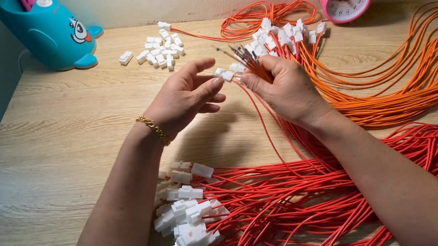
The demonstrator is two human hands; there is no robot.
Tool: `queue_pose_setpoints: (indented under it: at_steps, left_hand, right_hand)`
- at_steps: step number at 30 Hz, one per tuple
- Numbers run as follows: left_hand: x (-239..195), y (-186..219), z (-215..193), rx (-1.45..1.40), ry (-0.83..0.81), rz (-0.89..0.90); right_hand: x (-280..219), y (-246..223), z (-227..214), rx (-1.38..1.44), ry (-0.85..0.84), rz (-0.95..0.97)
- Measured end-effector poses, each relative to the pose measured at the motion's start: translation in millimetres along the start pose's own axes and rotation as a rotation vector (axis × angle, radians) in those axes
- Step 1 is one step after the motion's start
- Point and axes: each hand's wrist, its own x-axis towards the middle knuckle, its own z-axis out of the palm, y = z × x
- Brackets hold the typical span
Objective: The person repeatedly picks up white plastic connectors and orange wires, then inserts the wire ends into the connectors. The person handles the wires and connectors by hand, organizing them on a wooden table.
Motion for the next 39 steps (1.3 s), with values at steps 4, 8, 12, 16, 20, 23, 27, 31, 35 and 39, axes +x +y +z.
queue_pose_setpoints:
  at_steps: [4,8,12,16,20,23,27,31,35,39]
  left_hand:
    - [-24.0,32.9,-15.0,0.393,-0.012,-0.054]
    - [-55.5,58.3,-2.5,0.711,-0.176,-0.217]
    - [-77.2,66.7,11.0,1.070,-0.386,-0.418]
    - [-83.8,71.8,16.9,1.173,-0.431,-0.462]
    - [-85.9,78.4,24.1,1.282,-0.461,-0.565]
    - [-90.0,80.5,25.0,1.234,-0.438,-0.563]
    - [-94.9,72.1,18.2,1.252,-0.406,-0.464]
    - [-99.3,101.5,37.3,1.171,-0.463,-0.600]
    - [-88.5,78.5,34.7,1.272,-0.485,-0.594]
    - [-79.1,60.4,43.8,1.446,-0.511,-0.489]
  right_hand:
    - [5.6,1.2,-7.0,-0.138,0.002,0.021]
    - [8.3,12.4,-8.9,-0.148,0.030,-0.035]
    - [6.4,12.3,-11.8,-0.173,-0.035,0.007]
    - [5.0,3.7,-15.0,-0.077,-0.071,0.071]
    - [4.6,-4.8,-22.3,-0.063,-0.052,-0.070]
    - [3.7,-8.6,-27.4,-0.031,-0.052,-0.225]
    - [-1.8,-19.1,-31.2,-0.036,-0.092,-0.294]
    - [-1.7,-11.1,-27.6,-0.061,-0.116,-0.242]
    - [-0.5,-7.8,-25.3,-0.049,-0.142,-0.175]
    - [0.5,-5.9,-24.2,-0.053,-0.164,-0.203]
